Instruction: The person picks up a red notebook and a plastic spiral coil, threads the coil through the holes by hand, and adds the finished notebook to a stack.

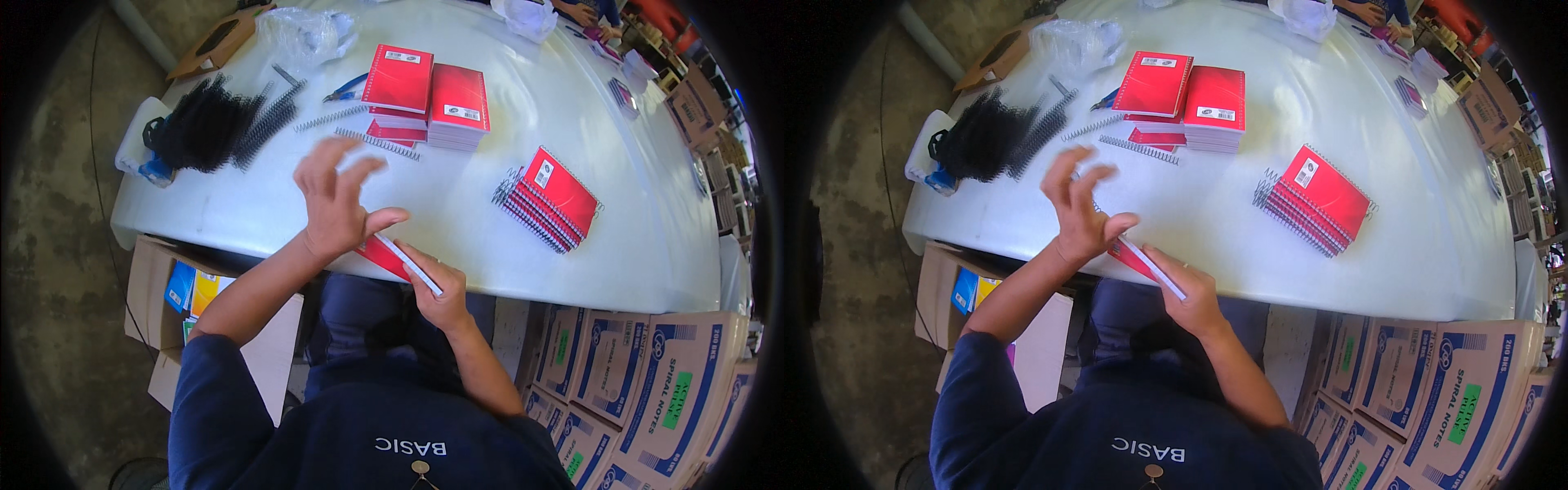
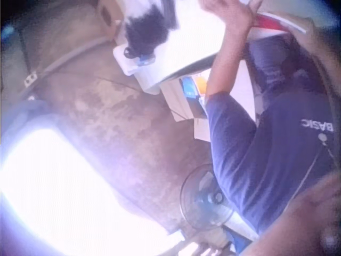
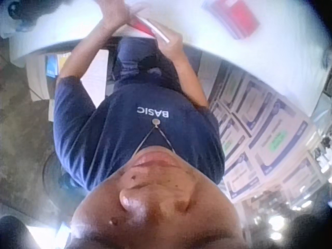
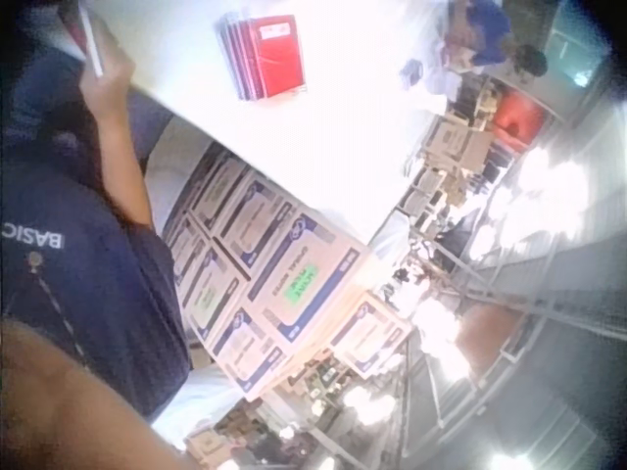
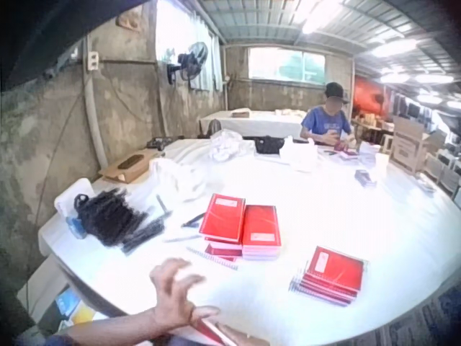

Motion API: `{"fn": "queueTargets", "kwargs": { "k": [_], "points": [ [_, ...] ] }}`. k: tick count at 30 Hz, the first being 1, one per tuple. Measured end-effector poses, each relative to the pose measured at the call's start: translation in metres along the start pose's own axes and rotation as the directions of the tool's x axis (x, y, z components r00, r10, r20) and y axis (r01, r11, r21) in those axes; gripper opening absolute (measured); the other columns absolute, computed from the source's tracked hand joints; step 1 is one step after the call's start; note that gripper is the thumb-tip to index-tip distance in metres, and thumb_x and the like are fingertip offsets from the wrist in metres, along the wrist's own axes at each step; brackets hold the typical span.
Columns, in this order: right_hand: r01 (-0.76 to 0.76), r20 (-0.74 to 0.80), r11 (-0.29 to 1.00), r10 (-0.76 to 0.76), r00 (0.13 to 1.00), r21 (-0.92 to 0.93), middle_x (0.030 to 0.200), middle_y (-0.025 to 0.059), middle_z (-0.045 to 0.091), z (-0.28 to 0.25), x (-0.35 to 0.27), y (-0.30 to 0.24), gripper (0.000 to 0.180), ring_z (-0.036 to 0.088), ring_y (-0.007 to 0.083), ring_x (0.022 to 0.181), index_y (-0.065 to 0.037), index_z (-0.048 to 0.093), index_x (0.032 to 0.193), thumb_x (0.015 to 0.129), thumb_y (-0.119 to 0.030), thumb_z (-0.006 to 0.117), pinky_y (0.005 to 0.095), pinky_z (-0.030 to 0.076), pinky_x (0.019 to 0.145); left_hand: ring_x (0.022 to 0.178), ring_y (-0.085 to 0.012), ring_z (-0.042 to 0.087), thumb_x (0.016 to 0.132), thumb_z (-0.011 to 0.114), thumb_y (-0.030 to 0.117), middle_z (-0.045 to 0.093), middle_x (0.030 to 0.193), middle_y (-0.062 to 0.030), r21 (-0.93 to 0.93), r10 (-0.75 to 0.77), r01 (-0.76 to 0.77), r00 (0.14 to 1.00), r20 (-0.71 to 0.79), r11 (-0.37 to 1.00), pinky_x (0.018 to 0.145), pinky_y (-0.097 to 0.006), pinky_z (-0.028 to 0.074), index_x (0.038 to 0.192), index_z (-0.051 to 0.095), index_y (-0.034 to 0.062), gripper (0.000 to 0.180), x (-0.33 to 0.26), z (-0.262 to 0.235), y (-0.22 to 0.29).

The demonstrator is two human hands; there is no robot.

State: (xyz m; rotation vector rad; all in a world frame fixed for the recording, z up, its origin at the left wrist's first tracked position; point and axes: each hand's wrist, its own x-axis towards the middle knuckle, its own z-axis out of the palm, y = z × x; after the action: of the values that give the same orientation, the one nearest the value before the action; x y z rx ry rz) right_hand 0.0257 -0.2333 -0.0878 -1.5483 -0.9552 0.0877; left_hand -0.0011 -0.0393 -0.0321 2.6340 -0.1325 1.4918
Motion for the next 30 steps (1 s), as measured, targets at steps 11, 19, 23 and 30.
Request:
{"fn": "queueTargets", "kwargs": {
  "k": [11, 19, 23, 30],
  "points": [
    [0.157, 0.034, 0.987, -0.157, 0.987, -0.015, 0.107, 0.0153, 0.065, 0.010, 0.001, -0.006, 0.039, 0.065, 0.0290, 0.094, 0.000, 0.060, 0.115, 0.077, 0.010, 0.058, 0.0331, 0.051, 0.081, 0.136, -0.0521, 0.007, 0.072, 0.029, 0.084, 0.019, 0.143, -0.0360, 0.000, 0.138, -0.141, 0.971, 0.197, 0.990, 0.104, -0.065, -0.004, 0.140, 0.026, -0.0033, 0.111, -0.054, -0.022, -0.001],
    [0.061, 0.083, 0.998, -0.061, 0.995, -0.006, 0.110, 0.0153, 0.064, 0.008, -0.002, -0.013, 0.042, 0.064, 0.0301, 0.097, -0.001, 0.059, 0.117, 0.076, 0.009, 0.057, 0.0337, 0.051, 0.082, 0.132, -0.0574, 0.001, 0.066, 0.028, 0.089, 0.002, 0.140, -0.0439, 0.014, 0.170, -0.172, 0.983, 0.061, 0.985, 0.103, -0.065, -0.006, 0.139, 0.010, -0.0136, 0.127, -0.091, -0.014, -0.030],
    [0.104, -0.043, 0.995, -0.104, 0.994, -0.005, 0.111, 0.0156, 0.063, 0.006, 0.000, -0.001, 0.043, 0.064, 0.0308, 0.096, -0.002, 0.059, 0.119, 0.077, 0.007, 0.058, 0.0342, 0.051, 0.082, 0.125, -0.0584, 0.023, 0.068, 0.045, 0.080, 0.029, 0.133, -0.0386, -0.215, 0.051, 0.086, 0.825, 0.563, 0.973, 0.098, -0.072, 0.013, 0.132, 0.029, -0.0164, 0.116, -0.104, -0.006, 0.030],
    [0.142, 0.080, 0.982, -0.132, 0.988, -0.127, 0.106, 0.0176, 0.064, 0.003, 0.002, 0.001, 0.055, 0.064, 0.0328, 0.085, -0.002, 0.050, 0.129, 0.075, 0.005, 0.059, 0.0364, 0.051, 0.074, 0.126, -0.0570, 0.024, 0.067, 0.034, 0.087, 0.032, 0.134, -0.0364, -0.056, 0.070, -0.059, 0.974, 0.214, 0.997, 0.099, -0.070, 0.011, 0.135, 0.033, -0.0084, 0.118, -0.070, 0.007, 0.018]
  ]
}}
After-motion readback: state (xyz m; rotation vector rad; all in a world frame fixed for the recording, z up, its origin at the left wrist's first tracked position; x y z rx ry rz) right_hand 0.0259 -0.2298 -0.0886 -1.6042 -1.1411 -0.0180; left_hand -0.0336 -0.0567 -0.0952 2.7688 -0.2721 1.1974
